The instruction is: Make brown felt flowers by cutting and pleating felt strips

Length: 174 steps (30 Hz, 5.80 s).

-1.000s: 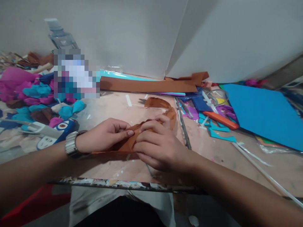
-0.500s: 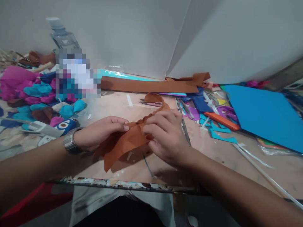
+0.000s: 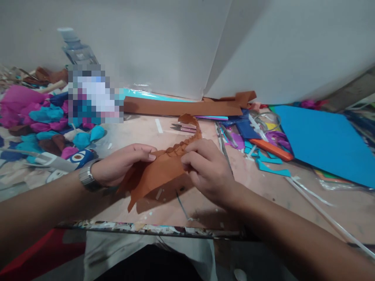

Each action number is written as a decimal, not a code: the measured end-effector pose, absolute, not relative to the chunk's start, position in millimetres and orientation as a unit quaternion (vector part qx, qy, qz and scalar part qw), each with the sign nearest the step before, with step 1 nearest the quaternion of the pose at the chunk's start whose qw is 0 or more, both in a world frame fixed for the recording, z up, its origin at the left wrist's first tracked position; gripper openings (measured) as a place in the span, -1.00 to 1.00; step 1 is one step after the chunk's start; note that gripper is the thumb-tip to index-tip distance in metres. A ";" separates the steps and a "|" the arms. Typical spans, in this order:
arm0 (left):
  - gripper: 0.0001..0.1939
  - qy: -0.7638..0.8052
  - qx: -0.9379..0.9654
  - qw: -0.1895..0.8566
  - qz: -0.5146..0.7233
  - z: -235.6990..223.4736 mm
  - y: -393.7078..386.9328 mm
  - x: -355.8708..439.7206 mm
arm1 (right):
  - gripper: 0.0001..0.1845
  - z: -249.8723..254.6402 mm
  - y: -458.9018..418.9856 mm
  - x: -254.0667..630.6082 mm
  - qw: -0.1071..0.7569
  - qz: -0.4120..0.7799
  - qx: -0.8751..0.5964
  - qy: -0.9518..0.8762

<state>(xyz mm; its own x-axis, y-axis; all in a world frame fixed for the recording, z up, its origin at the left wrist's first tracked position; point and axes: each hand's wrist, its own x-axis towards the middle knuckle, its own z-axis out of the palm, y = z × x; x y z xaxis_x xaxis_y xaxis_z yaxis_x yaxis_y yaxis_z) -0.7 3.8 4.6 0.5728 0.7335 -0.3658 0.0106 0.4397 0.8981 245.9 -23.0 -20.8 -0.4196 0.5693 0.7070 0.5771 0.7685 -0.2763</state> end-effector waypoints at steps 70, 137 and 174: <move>-0.80 0.350 0.645 0.678 0.047 0.4 -2.2 -2.1 | -0.90 -24.2 -20.7 235.0 0.339 0.163 -0.259 -0.890; -0.72 0.329 0.852 0.374 0.160 1.4 -8.9 -0.7 | -0.90 -22.0 -23.4 233.0 0.278 0.214 -0.329 -0.877; -0.84 0.324 0.676 0.659 0.061 -0.5 2.4 -3.9 | -0.83 -21.9 -22.3 236.8 0.343 0.157 -0.278 -0.884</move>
